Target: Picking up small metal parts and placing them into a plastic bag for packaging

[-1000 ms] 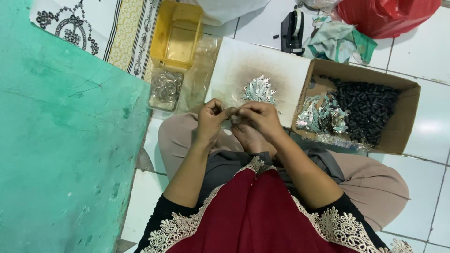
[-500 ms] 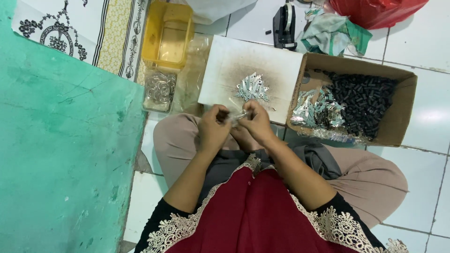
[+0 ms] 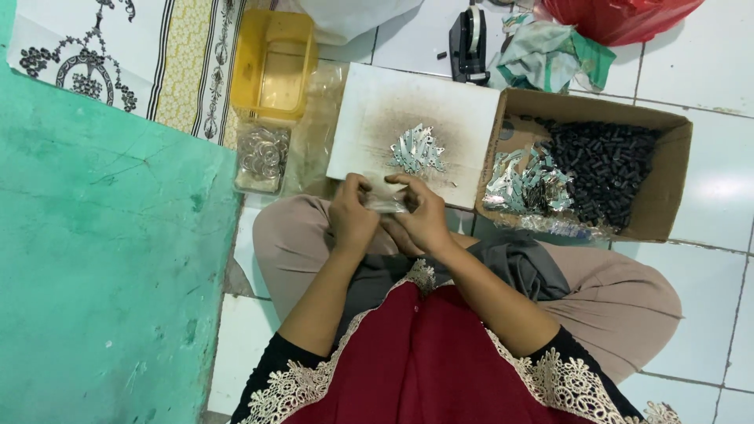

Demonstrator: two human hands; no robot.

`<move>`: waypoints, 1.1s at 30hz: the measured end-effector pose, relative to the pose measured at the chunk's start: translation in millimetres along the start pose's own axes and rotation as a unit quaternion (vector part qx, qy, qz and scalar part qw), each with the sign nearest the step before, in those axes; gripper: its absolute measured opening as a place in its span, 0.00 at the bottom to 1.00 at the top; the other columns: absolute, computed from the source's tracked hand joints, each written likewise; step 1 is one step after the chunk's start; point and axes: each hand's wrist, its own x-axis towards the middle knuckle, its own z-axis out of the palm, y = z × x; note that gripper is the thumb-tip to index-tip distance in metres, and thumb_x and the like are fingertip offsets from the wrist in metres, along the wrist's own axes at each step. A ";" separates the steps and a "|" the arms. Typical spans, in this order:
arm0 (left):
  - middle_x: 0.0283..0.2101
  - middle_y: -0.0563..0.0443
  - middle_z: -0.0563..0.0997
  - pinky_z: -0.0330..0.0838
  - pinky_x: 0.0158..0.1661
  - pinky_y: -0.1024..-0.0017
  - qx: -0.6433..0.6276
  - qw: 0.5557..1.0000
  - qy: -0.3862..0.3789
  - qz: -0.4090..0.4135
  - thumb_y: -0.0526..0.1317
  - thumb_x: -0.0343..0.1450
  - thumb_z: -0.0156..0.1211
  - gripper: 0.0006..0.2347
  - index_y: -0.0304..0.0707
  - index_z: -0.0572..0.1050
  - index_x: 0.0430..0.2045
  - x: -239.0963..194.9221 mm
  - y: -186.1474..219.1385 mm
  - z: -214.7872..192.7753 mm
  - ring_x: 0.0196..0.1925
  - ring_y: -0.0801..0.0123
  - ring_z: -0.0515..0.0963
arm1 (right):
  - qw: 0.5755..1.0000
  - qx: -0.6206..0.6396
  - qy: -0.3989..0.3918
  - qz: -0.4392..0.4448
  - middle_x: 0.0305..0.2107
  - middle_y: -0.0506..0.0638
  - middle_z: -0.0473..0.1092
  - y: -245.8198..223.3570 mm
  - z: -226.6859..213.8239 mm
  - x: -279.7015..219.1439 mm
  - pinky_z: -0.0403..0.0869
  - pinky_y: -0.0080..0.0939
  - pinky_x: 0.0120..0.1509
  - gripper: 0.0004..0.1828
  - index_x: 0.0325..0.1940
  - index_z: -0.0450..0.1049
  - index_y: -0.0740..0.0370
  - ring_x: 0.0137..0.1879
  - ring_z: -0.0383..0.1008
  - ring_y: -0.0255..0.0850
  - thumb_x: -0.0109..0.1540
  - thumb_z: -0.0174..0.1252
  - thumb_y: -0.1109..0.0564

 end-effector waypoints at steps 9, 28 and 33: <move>0.33 0.45 0.76 0.77 0.38 0.54 -0.031 0.998 -0.047 -0.009 0.26 0.60 0.65 0.18 0.46 0.69 0.40 -3.0 10.2 -12.6 0.38 0.43 0.81 | 0.996 -0.054 -0.037 0.056 0.27 0.48 0.69 46.0 -9.1 10.2 0.73 0.40 0.44 0.34 0.58 0.75 0.49 0.34 0.72 0.41 0.48 0.69 0.65; 0.33 0.41 0.70 0.75 0.32 0.54 -0.034 0.999 -0.008 0.040 0.16 0.61 0.54 0.18 0.40 0.62 0.35 4.1 -20.1 2.3 0.33 0.38 0.78 | 0.958 -0.261 -0.056 -0.107 0.43 0.55 0.78 25.3 10.6 -7.6 0.79 0.54 0.50 0.30 0.60 0.73 0.54 0.46 0.80 0.55 0.53 0.68 0.63; 0.39 0.48 0.70 0.75 0.44 0.54 -0.155 0.958 -0.196 0.141 0.21 0.58 0.57 0.13 0.44 0.76 0.25 -5.0 -23.8 5.5 0.42 0.41 0.79 | 0.956 -0.291 -0.006 -0.035 0.36 0.55 0.73 16.0 -12.0 23.4 0.75 0.60 0.49 0.31 0.61 0.71 0.53 0.42 0.78 0.57 0.52 0.64 0.63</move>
